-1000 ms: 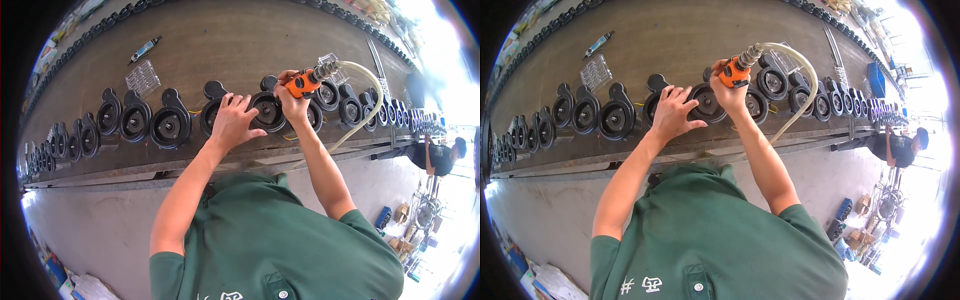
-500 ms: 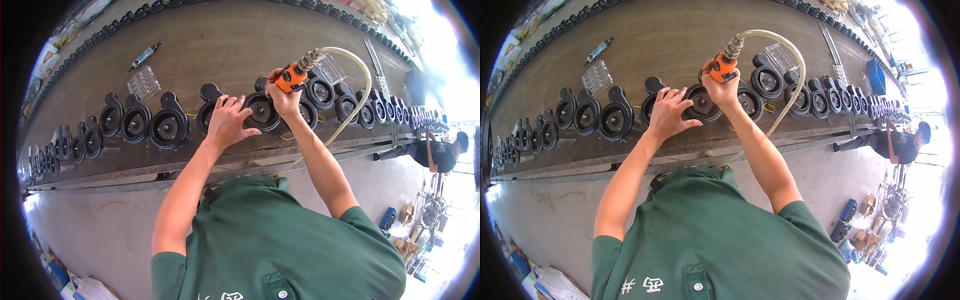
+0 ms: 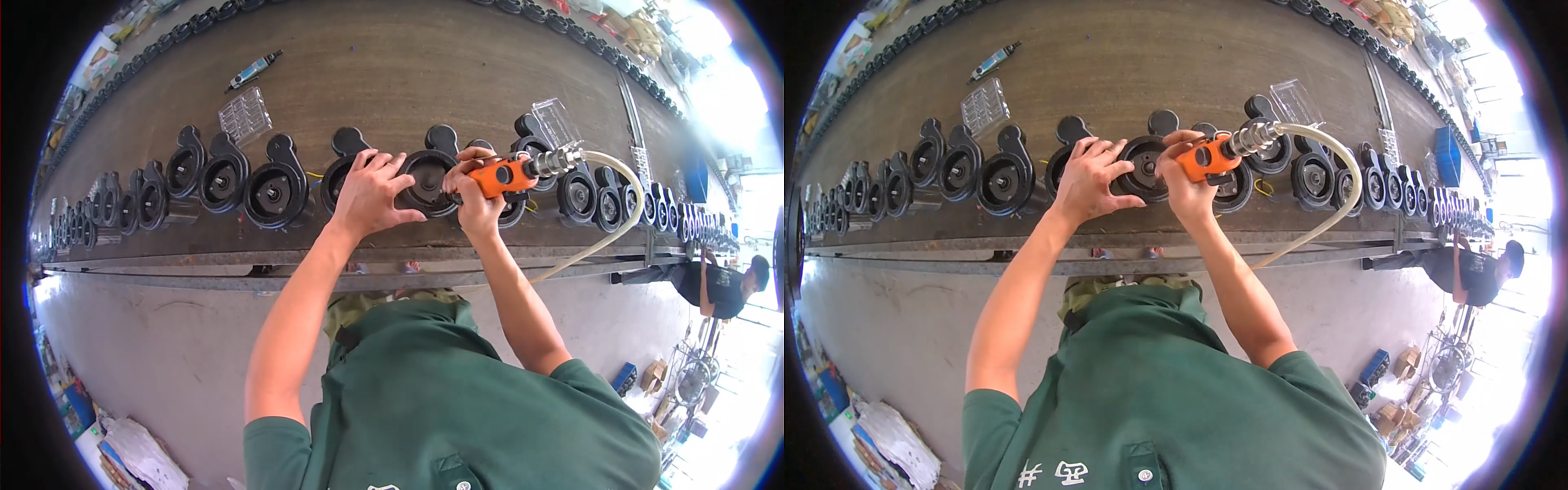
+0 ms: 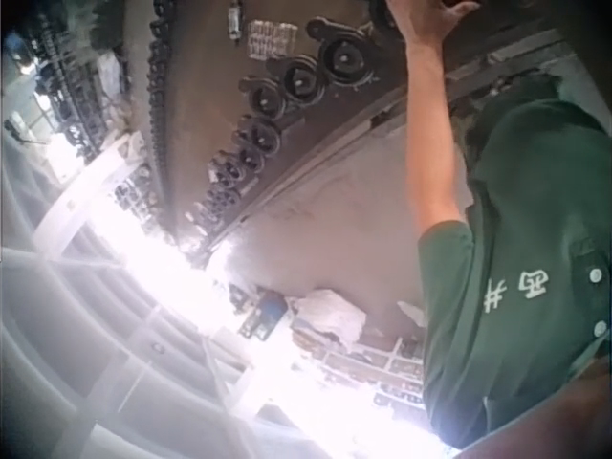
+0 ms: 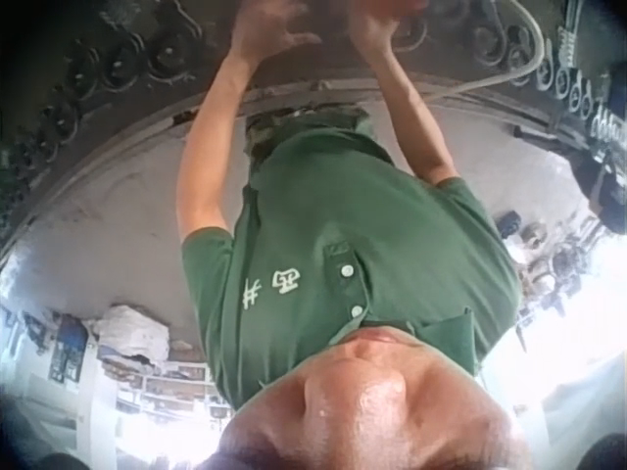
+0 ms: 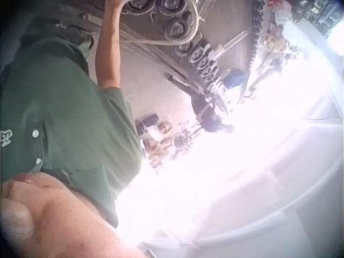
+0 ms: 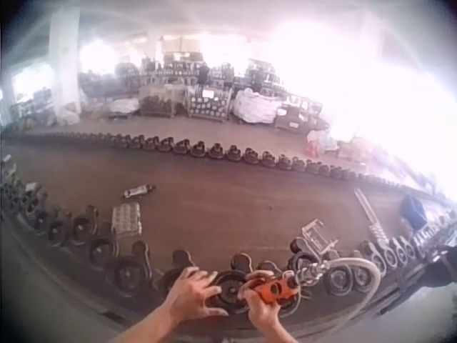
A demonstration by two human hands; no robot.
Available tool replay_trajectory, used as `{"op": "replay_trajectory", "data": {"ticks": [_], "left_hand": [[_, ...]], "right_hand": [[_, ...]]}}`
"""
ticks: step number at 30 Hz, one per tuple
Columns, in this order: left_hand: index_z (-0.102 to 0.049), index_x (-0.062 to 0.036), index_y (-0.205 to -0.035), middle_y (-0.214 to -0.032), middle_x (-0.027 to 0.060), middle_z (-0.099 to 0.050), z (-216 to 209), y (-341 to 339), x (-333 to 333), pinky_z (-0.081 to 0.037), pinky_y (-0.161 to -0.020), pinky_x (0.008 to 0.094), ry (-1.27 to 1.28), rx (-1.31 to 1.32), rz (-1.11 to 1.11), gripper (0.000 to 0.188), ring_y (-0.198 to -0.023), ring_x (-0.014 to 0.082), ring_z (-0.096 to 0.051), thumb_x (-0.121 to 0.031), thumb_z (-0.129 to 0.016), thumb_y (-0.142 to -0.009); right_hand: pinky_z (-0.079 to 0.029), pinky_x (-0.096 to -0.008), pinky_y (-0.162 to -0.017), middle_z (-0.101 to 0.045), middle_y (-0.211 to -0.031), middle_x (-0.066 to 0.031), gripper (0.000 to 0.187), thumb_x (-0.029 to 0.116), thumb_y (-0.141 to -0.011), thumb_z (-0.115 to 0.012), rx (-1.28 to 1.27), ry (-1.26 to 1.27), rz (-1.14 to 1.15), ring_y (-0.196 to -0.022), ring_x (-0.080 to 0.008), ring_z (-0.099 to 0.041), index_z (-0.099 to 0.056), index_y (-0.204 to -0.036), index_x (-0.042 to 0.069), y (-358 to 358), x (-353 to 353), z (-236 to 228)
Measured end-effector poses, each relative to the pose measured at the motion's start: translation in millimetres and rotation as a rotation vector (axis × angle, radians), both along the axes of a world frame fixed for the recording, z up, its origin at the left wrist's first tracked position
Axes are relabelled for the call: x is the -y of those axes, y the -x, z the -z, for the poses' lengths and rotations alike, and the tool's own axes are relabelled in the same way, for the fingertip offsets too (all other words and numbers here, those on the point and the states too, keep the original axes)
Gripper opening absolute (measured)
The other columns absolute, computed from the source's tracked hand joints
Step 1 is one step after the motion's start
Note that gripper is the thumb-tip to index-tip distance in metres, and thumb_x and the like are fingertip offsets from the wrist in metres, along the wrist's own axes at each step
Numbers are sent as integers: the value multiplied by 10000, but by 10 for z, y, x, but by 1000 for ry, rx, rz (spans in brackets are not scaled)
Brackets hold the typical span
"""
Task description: The person secures components inside black plastic blower housings using a handheld pneumatic nut runner across a series of units on an assembly line.
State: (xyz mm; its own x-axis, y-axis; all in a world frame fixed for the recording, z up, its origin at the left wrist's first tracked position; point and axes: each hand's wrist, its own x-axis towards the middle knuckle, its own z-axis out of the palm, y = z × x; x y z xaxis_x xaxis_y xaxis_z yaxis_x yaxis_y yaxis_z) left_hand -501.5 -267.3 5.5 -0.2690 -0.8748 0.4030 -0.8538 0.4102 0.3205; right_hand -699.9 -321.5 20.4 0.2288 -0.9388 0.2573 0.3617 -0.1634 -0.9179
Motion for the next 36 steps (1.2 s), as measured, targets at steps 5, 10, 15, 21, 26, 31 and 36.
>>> {"op": "replay_trajectory", "data": {"ticks": [5, 10, 15, 21, 26, 31, 36], "left_hand": [[-765, -148, -1093, -1416, 188, -610, -48, 14, 1, -390, -1110, 472, 9, 20, 23, 592, -1274, 350, -557, -594, -821, -707], [-776, -210, -1161, -1572, 144, -444, -66, 8, -16, -396, -1094, 467, -20, 45, 130, 459, -1364, 333, -453, -453, -823, -775], [-790, -227, -1147, -1608, 129, -401, -118, -18, -11, -381, -1114, 469, -84, 31, 196, 384, -1384, 342, -431, -377, -826, -795], [-789, -221, -1147, -1615, 133, -390, -84, -40, 26, -371, -1124, 483, -114, 9, 234, 356, -1398, 358, -411, -372, -803, -825], [-789, -186, -1103, -1557, 150, -457, -42, -65, 44, -377, -1124, 495, -100, -9, 236, 322, -1379, 367, -433, -361, -803, -833], [-793, -166, -1032, -1546, 159, -470, -27, -66, 53, -377, -1126, 498, -84, -49, 226, 283, -1370, 371, -447, -354, -807, -822], [-803, -178, -1084, -1570, 128, -447, -19, -10, 7, -375, -1141, 476, -140, -44, 215, 328, -1385, 358, -442, -361, -816, -812]], "right_hand": [[-522, -264, -691, -641, -790, -44, 280, -28, -865, -599, 54, 6, 67, -719, -111, -618, -544, -1139, -21, -13, -5, -24], [-521, -266, -681, -632, -790, -51, 253, -42, -883, -588, -26, 41, 76, -713, -116, -616, -543, -1131, -22, -9, -26, 14], [-513, -261, -672, -622, -783, -51, 265, -38, -882, -586, -29, 39, 111, -714, -113, -611, -529, -1141, -25, -60, -89, -1], [-513, -264, -672, -625, -811, -48, 283, -33, -883, -607, -87, 68, 52, -724, -114, -611, -519, -1152, -18, -16, -95, 50], [-555, -284, -657, -691, -749, -91, 163, -61, -762, -689, -538, 343, 101, -659, -150, -681, -671, -894, 33, -117, -155, -103], [-535, -274, -688, -662, -806, -62, 203, -47, -791, -677, -398, 136, 107, -731, -126, -652, -635, -980, 16, -135, -167, 11], [-502, -318, -675, -571, -808, -90, 227, -56, -824, -545, -121, -18, 8, -703, -165, -566, -501, -1033, 18, -58, -111, -36]]}}
